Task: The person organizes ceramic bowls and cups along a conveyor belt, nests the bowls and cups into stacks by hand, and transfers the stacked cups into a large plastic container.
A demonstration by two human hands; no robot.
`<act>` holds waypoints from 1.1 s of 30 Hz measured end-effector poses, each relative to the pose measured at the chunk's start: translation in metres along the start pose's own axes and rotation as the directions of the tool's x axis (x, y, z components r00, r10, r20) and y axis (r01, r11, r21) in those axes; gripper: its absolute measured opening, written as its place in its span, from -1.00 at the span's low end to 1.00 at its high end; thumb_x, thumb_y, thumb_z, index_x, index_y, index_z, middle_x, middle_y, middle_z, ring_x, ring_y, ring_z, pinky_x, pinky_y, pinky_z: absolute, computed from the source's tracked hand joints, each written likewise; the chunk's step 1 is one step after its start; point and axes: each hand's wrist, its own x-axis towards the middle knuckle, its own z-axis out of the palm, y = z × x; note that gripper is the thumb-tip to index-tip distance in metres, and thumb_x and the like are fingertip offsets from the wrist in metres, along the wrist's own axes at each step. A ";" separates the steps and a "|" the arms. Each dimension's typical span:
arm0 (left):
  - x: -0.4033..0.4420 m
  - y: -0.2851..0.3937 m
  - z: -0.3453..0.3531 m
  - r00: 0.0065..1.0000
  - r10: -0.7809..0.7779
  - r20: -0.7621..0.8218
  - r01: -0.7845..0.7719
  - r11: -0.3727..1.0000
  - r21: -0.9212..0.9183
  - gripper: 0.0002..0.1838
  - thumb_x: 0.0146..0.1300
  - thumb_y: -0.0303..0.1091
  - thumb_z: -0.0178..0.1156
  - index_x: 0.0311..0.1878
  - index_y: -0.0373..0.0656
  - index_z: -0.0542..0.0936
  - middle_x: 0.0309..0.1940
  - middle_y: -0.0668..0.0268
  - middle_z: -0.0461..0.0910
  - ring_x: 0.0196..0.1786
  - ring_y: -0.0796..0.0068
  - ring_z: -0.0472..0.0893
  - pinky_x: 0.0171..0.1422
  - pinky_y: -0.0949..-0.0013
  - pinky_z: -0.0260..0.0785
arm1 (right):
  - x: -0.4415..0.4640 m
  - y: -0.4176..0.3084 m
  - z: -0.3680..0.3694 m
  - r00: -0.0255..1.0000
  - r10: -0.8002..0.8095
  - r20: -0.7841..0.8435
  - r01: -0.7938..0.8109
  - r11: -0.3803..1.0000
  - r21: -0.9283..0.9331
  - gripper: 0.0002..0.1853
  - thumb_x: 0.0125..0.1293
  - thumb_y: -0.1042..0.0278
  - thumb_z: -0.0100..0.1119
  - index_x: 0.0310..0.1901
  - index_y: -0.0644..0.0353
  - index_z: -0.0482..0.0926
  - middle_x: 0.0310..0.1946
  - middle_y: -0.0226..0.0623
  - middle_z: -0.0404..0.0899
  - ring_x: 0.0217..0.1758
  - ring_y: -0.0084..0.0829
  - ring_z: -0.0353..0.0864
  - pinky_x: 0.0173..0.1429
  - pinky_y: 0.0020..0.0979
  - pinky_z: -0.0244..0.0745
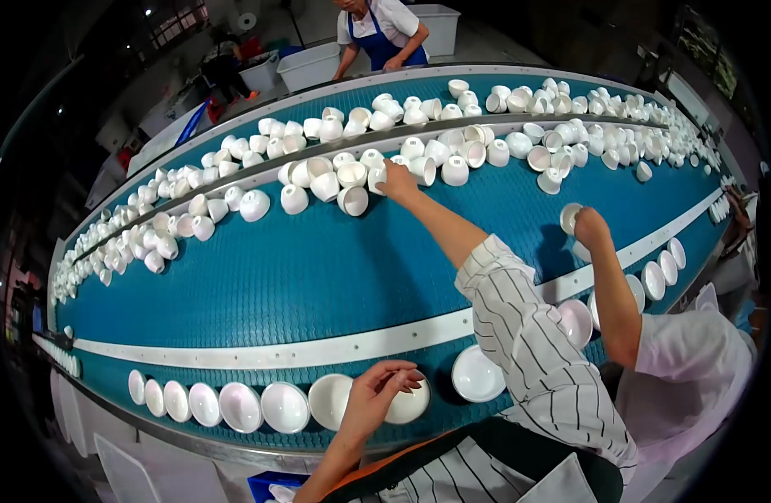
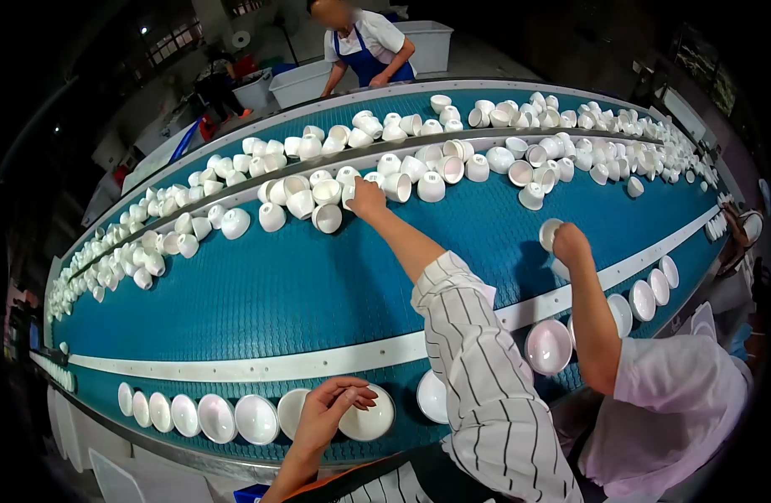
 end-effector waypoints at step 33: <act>0.305 -0.083 0.007 0.857 0.504 -0.109 -0.135 0.423 0.896 -0.51 0.01 -0.66 0.09 0.09 -0.16 0.48 0.12 0.04 0.40 0.15 -0.01 0.36 0.21 0.16 0.29 | 0.015 0.170 -0.057 0.928 -0.360 0.095 0.362 0.932 -0.004 -0.64 0.11 0.28 0.18 -0.02 0.11 0.57 -0.26 -0.14 0.62 -0.16 -0.14 0.60 -0.11 -0.16 0.51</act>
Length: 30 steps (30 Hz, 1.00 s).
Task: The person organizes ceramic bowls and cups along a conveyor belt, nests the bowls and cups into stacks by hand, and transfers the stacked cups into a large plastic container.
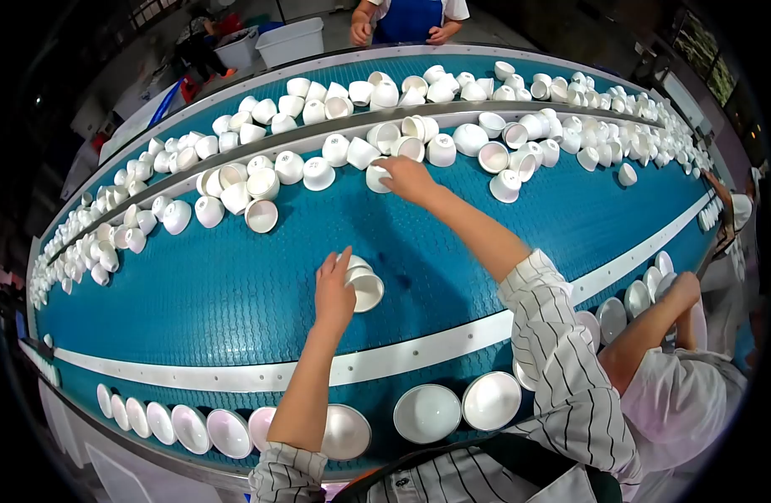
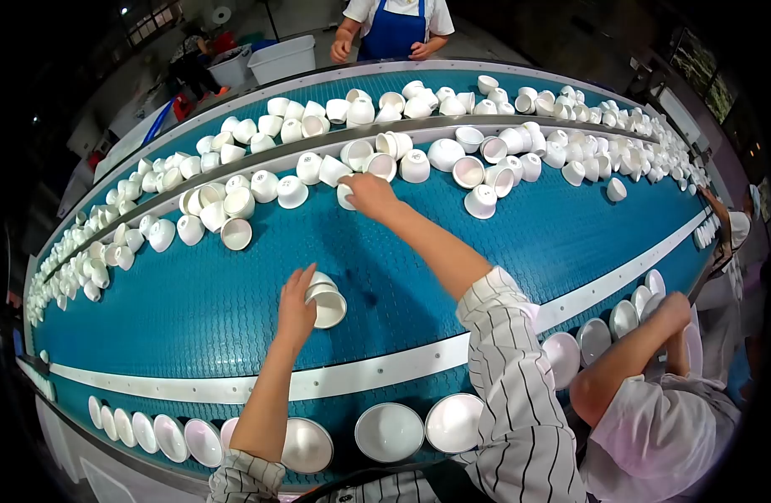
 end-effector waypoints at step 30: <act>0.037 0.076 0.115 0.976 -0.068 0.207 0.057 0.997 0.059 -0.44 -0.08 -0.56 0.06 0.09 0.06 0.54 0.30 -0.02 0.23 0.29 -0.10 0.28 0.39 0.11 0.15 | 0.012 0.189 0.035 0.966 0.258 -0.009 -0.258 0.960 -0.112 -0.37 -0.02 0.25 0.34 0.14 0.07 0.37 -0.05 -0.09 0.51 -0.02 -0.05 0.52 0.05 -0.12 0.45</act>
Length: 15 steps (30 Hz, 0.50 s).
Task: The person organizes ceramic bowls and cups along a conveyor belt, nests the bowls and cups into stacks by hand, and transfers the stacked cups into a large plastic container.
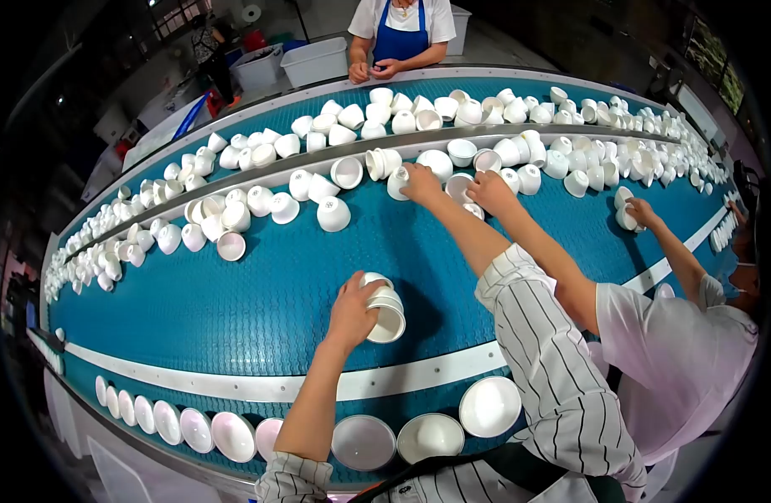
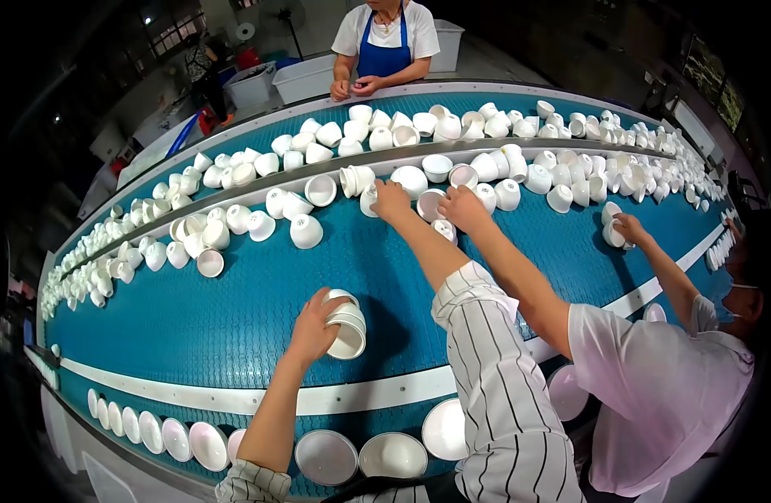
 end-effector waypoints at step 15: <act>-0.055 0.054 0.042 0.893 -0.436 0.111 0.081 -0.086 -0.993 -0.56 0.36 -0.27 -0.14 0.24 -0.25 0.30 0.14 0.01 0.42 0.13 -0.02 0.50 0.05 -0.14 0.49 | -0.154 0.029 -0.054 0.727 -0.137 0.673 -0.687 -0.111 0.718 -0.41 0.36 -0.18 -0.09 0.21 0.12 0.30 0.01 -0.10 0.51 -0.09 -0.34 0.61 -0.10 -0.35 0.62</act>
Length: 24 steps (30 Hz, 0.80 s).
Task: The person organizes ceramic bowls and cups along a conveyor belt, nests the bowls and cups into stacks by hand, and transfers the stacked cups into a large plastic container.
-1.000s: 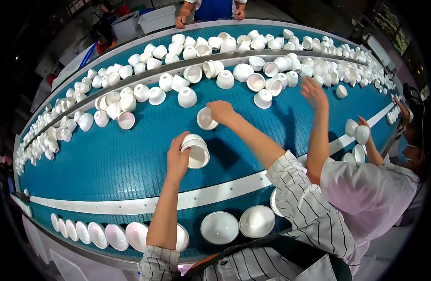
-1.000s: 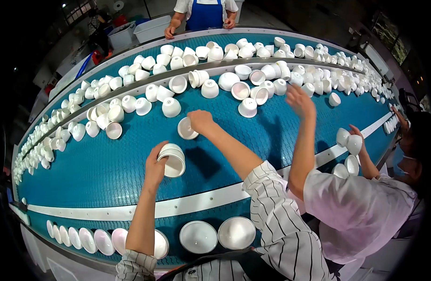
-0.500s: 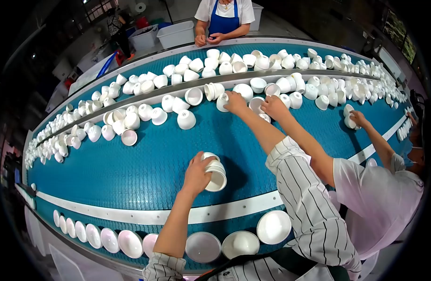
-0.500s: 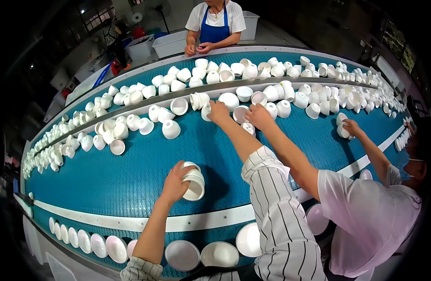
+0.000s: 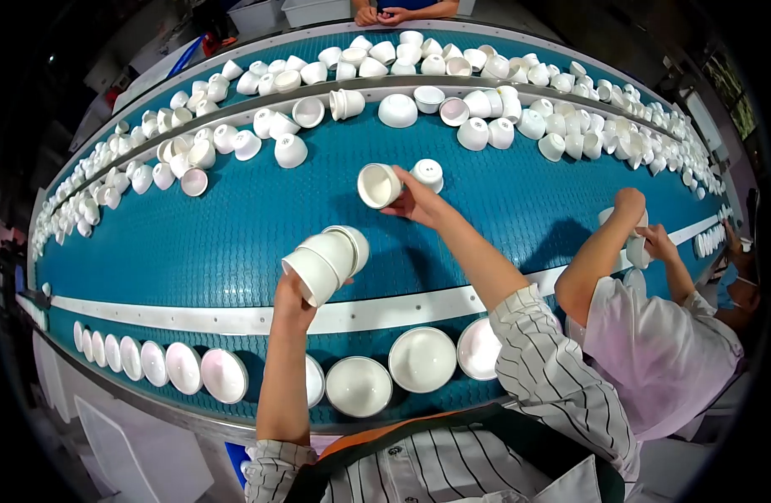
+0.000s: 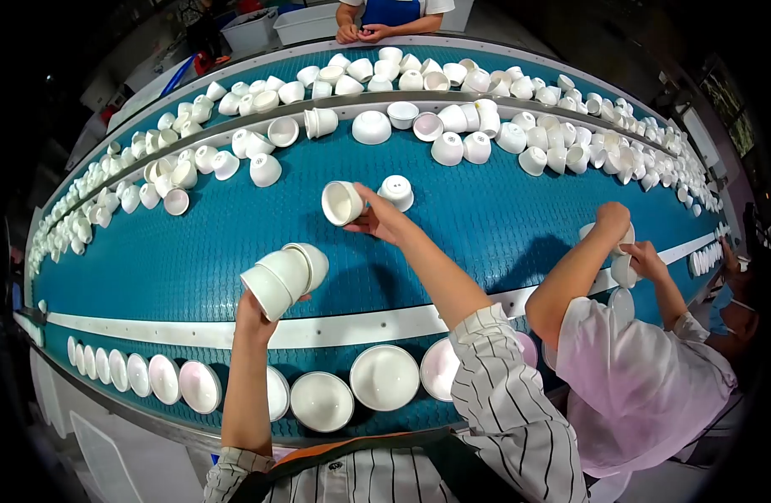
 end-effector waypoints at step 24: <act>-0.104 -0.114 0.071 0.879 -0.311 0.362 0.386 0.910 -0.154 -0.43 0.30 0.00 -0.04 0.28 -0.14 0.31 0.25 0.01 0.32 0.21 -0.20 0.36 0.05 -0.32 0.35 | -0.339 0.066 -0.004 0.932 -0.129 -0.339 0.334 0.670 0.663 -0.34 0.35 -0.32 -0.32 0.28 0.00 0.26 0.18 -0.29 0.38 0.17 -0.31 0.48 0.10 -0.27 0.56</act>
